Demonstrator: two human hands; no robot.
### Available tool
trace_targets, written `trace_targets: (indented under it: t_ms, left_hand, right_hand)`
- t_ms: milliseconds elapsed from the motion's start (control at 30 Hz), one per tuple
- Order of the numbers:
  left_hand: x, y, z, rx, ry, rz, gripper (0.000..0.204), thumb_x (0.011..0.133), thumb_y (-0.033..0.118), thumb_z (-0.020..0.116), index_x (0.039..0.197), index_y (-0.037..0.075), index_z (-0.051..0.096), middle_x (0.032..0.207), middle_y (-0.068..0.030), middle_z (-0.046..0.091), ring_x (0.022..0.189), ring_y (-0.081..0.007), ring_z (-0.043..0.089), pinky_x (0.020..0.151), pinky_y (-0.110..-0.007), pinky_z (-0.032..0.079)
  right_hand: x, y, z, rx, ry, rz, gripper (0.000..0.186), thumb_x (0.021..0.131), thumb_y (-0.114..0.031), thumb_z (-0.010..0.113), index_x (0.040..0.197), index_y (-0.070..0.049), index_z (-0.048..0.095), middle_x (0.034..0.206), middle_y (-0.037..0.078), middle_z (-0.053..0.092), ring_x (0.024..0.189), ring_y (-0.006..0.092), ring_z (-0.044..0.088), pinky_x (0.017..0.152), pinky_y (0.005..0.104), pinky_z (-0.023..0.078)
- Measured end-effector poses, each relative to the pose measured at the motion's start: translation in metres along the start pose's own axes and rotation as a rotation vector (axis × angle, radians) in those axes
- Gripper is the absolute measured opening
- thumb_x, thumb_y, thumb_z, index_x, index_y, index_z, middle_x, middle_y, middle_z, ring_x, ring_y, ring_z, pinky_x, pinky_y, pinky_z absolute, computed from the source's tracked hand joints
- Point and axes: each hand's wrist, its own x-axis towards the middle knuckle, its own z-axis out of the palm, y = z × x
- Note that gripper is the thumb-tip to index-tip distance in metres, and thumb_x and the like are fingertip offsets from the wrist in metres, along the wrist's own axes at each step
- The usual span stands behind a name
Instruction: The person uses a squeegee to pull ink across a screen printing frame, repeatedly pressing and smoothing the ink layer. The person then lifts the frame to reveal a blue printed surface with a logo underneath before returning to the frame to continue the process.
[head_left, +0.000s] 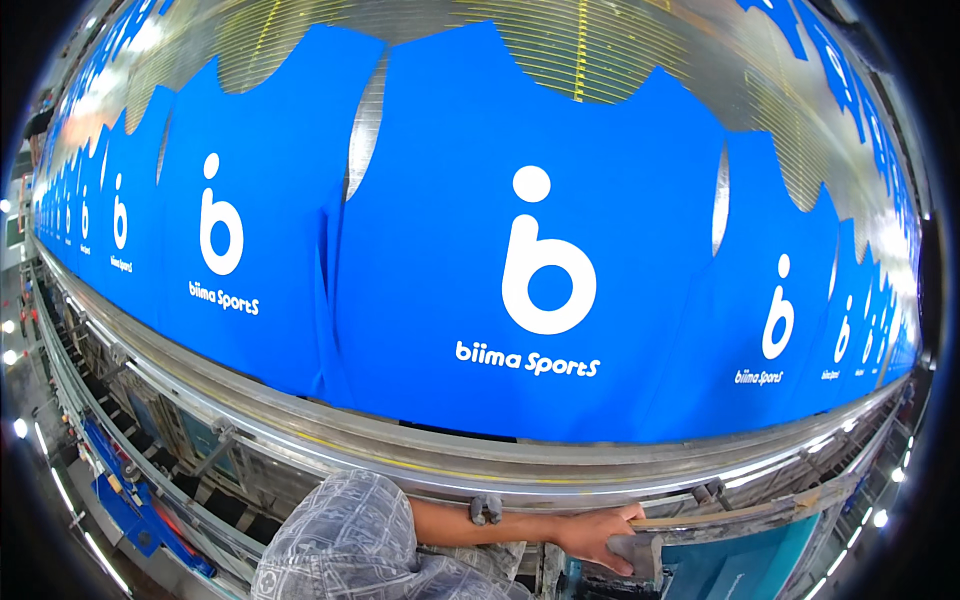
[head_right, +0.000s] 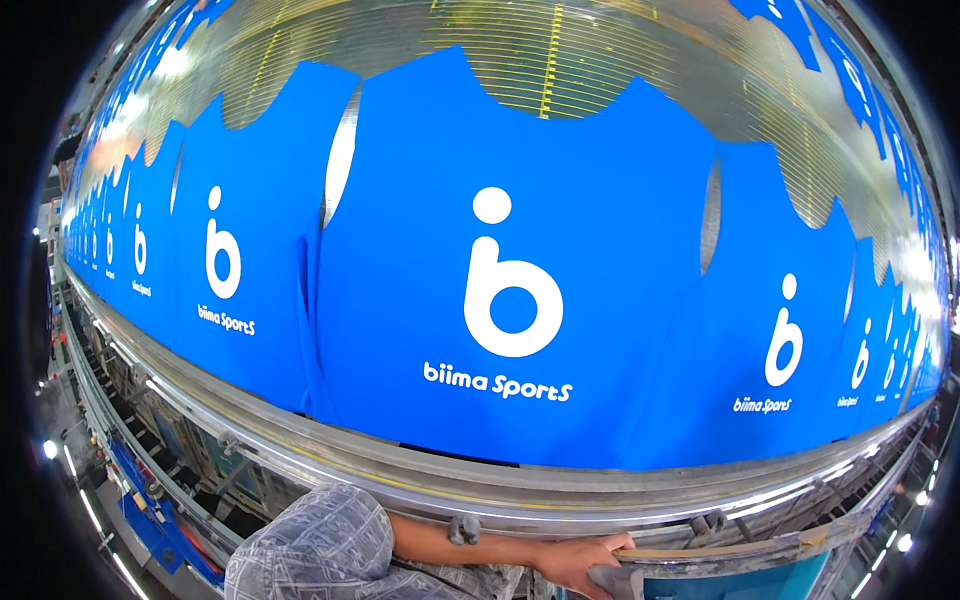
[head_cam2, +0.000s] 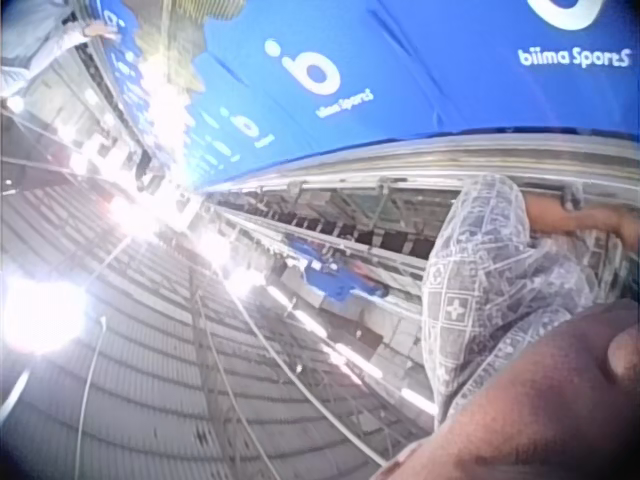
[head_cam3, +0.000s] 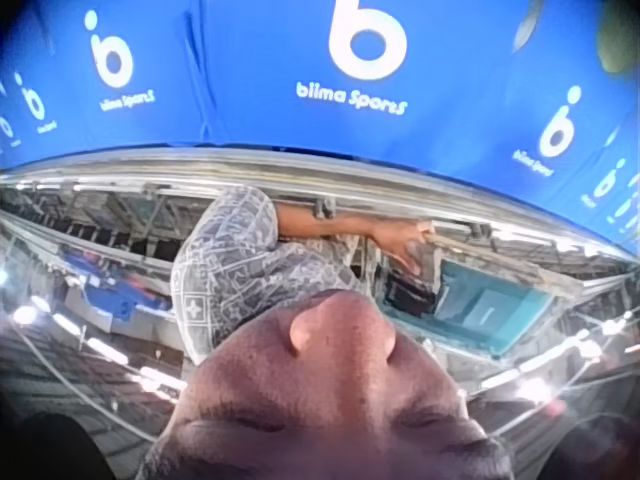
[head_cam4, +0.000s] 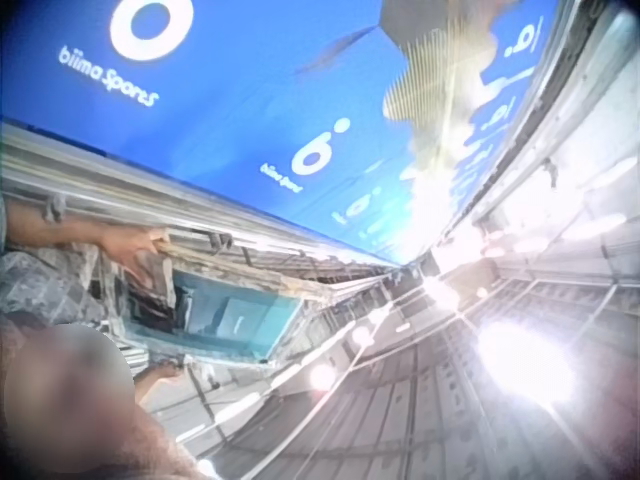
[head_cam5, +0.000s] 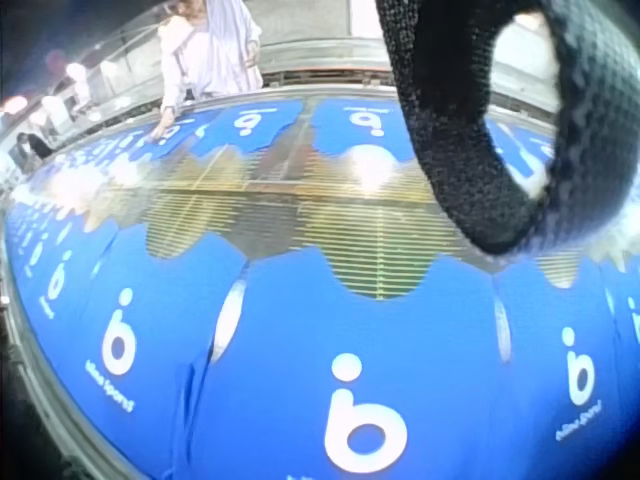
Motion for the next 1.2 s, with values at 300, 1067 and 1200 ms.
trace_targets:
  t_ms: [300, 1067, 1200]
  left_hand:
    - [-0.015, -0.015, 0.012, 0.222, -0.109, -0.049, 0.048, 0.084, 0.049, 0.076, 0.107, 0.006, 0.072, 0.127, -0.0154, 0.044, 0.116, -0.0325, 0.05, 0.096, -0.041, 0.042]
    - [-0.32, -0.08, 0.304, 0.154, -1.36, -1.266, 0.072, 0.086, 0.05, 0.077, 0.125, -0.003, 0.047, 0.121, -0.0118, 0.048, 0.117, -0.0185, 0.05, 0.1, -0.032, 0.043]
    - [-0.376, -0.14, 0.322, 0.238, -1.687, -1.338, 0.075, 0.087, 0.05, 0.075, 0.134, -0.003, 0.049, 0.13, -0.0151, 0.041, 0.125, -0.0228, 0.044, 0.104, -0.036, 0.041]
  right_hand:
    - [-0.076, 0.022, -0.115, 0.141, -0.003, 0.043, 0.042, 0.093, -0.037, 0.049, 0.13, -0.018, 0.057, 0.12, 0.01, 0.062, 0.083, 0.0205, 0.054, 0.06, 0.0388, 0.047]
    - [-0.75, 0.211, -0.344, 0.203, 1.441, 0.885, 0.025, 0.095, -0.044, 0.063, 0.099, -0.019, 0.061, 0.058, -0.005, 0.039, 0.038, 0.0052, 0.031, 0.033, 0.0238, 0.02]
    - [-0.829, 0.239, -0.298, 0.156, 1.638, 1.118, 0.028, 0.096, -0.046, 0.062, 0.092, -0.018, 0.059, 0.055, -0.004, 0.036, 0.035, 0.006, 0.028, 0.03, 0.0246, 0.018]
